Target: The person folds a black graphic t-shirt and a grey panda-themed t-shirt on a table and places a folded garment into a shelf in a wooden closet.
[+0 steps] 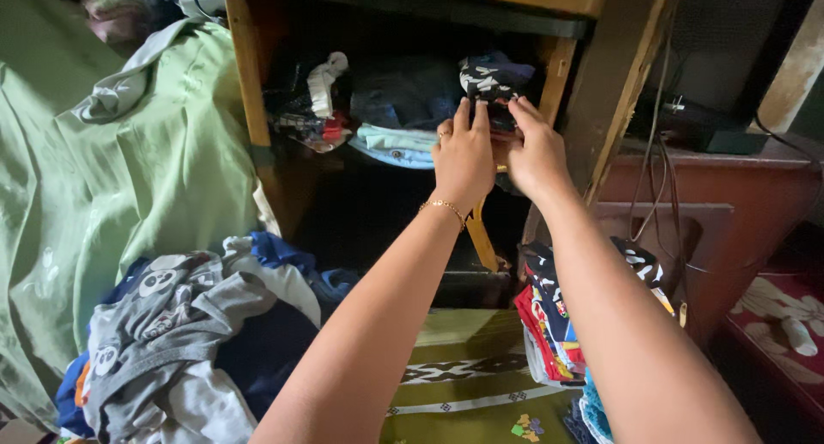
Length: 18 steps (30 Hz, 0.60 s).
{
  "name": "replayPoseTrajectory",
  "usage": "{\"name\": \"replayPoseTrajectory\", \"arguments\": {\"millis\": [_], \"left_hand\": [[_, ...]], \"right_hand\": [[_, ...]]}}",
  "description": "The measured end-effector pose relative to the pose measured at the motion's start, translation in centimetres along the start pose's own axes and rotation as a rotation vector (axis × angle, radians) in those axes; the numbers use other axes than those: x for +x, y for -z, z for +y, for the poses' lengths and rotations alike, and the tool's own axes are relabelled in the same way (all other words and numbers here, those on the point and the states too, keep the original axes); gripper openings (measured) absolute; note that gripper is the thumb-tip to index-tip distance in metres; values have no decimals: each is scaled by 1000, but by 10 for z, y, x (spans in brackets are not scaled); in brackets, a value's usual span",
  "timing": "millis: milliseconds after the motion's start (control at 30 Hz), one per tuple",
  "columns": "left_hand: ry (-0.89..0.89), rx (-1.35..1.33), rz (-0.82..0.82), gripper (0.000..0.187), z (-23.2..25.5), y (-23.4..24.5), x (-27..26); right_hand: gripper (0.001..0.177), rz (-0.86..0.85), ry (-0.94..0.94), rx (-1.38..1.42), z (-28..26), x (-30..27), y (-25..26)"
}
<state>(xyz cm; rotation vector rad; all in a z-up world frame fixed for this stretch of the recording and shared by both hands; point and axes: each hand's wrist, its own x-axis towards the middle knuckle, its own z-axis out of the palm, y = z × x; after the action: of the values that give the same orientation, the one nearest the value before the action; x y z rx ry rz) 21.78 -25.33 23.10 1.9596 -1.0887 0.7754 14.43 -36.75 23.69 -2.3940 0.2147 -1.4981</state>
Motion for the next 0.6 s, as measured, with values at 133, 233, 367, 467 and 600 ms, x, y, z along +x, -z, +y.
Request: {"name": "replayPoseTrajectory", "arguments": {"millis": [133,233,367,467,600], "left_hand": [[-28,-53,27,85,-3,-4,-5],[-34,-56,36,81,-4,-5,-5],[-33,-69,15,82,-6,-2,-10],[-22,-78,-2,82,-4,2,-12],[-59,-57,30,79,-4,5,-16]], "right_hand": [[57,40,61,-44,0,-1,-1],[61,-21,-154,39,-7,-4,2],[62,5,-104,-8,-5,-6,0],[61,49,3,-8,0,-8,-3],[57,47,9,37,-4,-14,-3]]}}
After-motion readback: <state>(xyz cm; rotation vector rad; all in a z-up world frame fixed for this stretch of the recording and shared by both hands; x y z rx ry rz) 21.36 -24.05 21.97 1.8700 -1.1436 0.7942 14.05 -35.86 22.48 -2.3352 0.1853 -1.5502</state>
